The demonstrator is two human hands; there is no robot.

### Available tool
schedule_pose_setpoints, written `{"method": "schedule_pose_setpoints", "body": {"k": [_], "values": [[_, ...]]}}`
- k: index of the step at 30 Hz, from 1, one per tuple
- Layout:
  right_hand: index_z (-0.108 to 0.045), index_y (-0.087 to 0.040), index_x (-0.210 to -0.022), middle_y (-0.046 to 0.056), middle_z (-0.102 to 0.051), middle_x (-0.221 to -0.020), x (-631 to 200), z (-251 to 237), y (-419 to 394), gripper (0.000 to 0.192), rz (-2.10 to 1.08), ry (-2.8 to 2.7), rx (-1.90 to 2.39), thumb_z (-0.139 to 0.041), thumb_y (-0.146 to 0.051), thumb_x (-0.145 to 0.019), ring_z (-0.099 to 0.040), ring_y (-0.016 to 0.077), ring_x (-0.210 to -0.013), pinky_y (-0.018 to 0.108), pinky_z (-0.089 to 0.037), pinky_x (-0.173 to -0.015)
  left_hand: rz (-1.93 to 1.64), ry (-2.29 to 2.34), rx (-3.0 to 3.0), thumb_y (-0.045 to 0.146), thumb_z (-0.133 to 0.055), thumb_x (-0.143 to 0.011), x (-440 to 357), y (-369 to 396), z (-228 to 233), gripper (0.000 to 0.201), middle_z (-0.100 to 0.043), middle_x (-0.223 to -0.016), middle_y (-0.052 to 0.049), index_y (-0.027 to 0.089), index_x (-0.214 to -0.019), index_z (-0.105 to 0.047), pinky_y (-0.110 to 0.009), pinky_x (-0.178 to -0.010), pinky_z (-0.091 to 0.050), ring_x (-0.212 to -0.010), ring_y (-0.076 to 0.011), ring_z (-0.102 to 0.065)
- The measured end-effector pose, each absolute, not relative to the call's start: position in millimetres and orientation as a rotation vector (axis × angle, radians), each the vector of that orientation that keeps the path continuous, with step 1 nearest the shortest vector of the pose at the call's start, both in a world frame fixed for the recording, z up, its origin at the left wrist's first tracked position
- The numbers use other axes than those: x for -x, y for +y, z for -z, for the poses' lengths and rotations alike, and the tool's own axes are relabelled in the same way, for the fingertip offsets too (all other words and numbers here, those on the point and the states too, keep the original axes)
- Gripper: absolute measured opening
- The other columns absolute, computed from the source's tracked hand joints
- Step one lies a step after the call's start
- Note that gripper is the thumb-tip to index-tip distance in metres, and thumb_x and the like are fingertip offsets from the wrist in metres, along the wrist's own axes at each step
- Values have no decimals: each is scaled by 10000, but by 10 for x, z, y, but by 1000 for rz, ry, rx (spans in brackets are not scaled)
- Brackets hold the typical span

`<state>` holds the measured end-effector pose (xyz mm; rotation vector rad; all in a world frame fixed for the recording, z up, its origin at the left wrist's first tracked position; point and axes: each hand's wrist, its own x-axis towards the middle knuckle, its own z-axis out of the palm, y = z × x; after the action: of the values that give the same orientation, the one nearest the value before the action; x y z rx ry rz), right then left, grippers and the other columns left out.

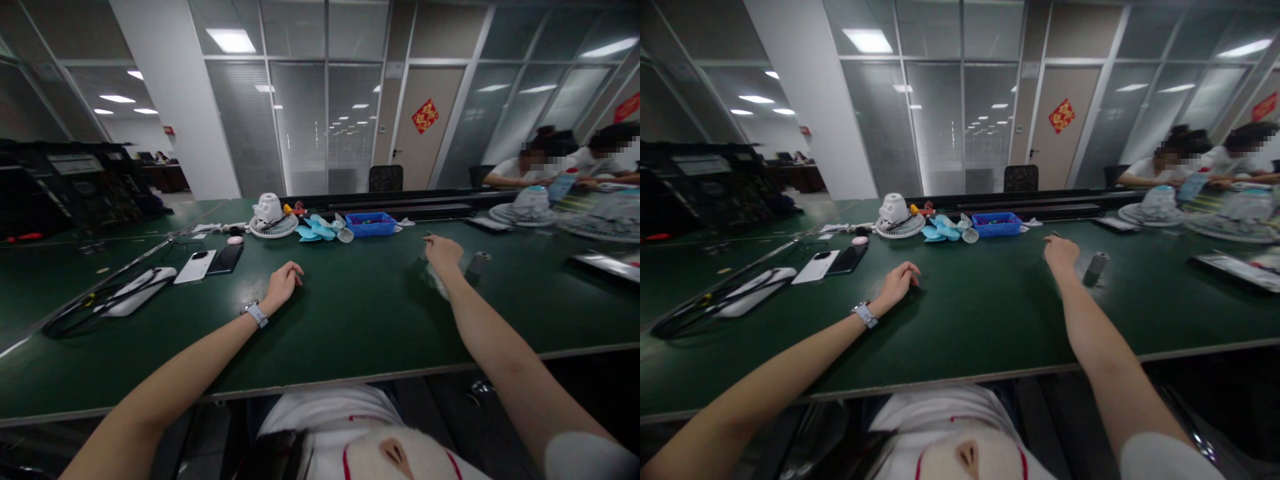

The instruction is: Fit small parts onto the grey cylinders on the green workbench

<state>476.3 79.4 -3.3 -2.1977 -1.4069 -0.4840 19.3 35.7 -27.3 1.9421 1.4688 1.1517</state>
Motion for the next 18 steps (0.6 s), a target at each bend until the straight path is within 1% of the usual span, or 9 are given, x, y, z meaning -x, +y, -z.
{"method": "schedule_pose_setpoints", "body": {"k": [6, 9, 13, 18], "values": [[-755, -194, -1114, 172, -713, -995, -4690, -30, 752, 360, 422, -1373, 2222, -452, -258, -930, -662, 287, -928, 390, -488, -796, -1156, 1453, -1944, 201, -378, -832, -181, 374, 286, 242, -652, -631, 17, 209, -868, -618, -244, -643, -442, -646, -154, -631], [-767, -183, -1068, 171, -712, -969, -4685, -13, 752, 370, 421, -1328, 2226, -433, -277, -937, -661, 272, -912, 369, -479, -784, -1150, 1466, -1940, 204, -374, -837, -187, 369, 279, 244, -650, -628, 16, 208, -870, -616, -246, -640, -440, -644, -155, -631], [-770, -175, -1015, 161, -713, -943, -4704, 37, 749, 405, 473, -1240, 2190, -381, -263, -941, -660, 258, -886, 339, -460, -756, -1152, 1470, -1958, 205, -373, -837, -193, 351, 269, 249, -650, -634, 14, 205, -865, -621, -249, -640, -439, -642, -156, -627], [-761, -105, -987, 194, -707, -929, -4746, 69, 785, 440, 566, -1174, 2193, -349, -247, -930, -656, 276, -854, 336, -445, -716, -1145, 1458, -1980, 213, -372, -842, -190, 349, 275, 256, -653, -634, 14, 205, -870, -626, -249, -634, -439, -637, -156, -625]]}}
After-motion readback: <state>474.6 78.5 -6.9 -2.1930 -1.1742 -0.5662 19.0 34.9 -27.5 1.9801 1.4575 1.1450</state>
